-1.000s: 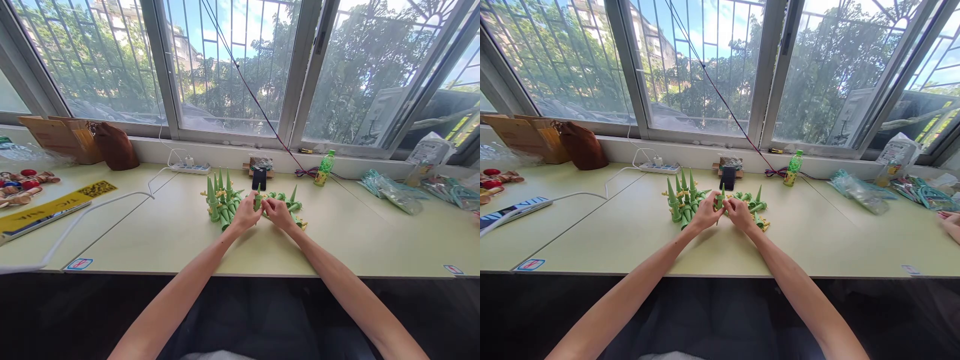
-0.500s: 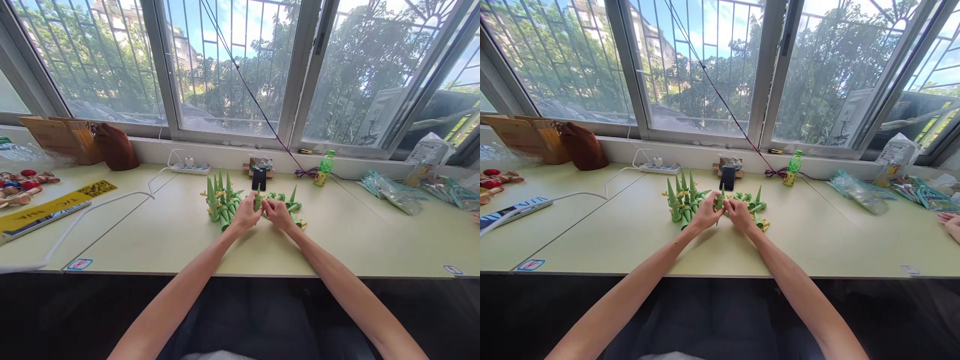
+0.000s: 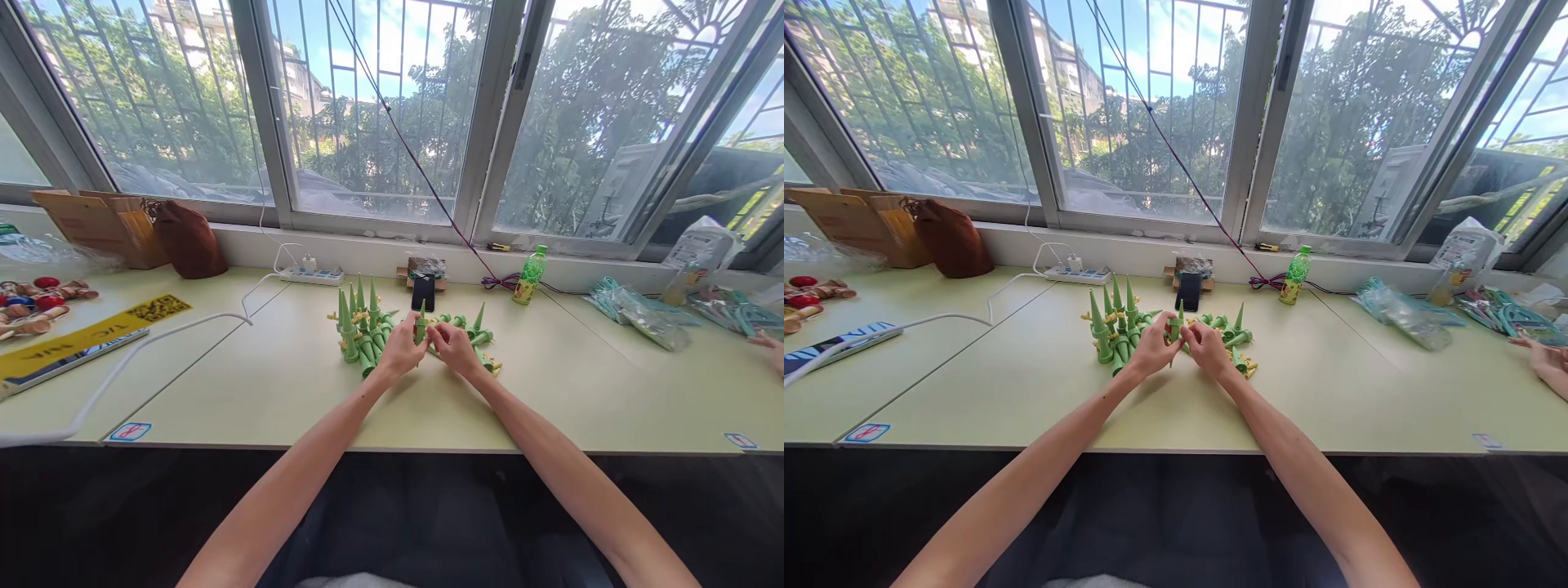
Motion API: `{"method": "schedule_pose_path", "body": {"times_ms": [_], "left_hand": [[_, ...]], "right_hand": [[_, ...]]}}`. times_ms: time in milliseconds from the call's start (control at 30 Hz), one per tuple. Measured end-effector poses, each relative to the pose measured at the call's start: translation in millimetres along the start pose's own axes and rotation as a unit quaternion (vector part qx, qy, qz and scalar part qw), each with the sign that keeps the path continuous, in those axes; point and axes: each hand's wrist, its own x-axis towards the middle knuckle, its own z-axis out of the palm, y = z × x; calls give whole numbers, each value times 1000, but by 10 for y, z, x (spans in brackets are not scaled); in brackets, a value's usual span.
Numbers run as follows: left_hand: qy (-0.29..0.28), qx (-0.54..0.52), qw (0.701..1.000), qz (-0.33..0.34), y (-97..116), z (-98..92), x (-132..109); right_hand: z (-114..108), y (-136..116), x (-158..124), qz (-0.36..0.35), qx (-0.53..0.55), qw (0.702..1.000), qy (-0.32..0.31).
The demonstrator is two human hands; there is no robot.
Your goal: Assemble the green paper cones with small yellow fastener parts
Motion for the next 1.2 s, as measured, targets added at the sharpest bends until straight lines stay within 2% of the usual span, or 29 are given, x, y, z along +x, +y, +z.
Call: {"method": "schedule_pose_path", "body": {"times_ms": [167, 1200], "left_hand": [[14, 3, 1000, 2, -4, -5, -2], [5, 3, 1000, -1, 17, -21, -2]], "right_hand": [[-13, -17, -7, -6, 6, 1000, 10], [-15, 1, 0, -2, 8, 1000, 5]]}}
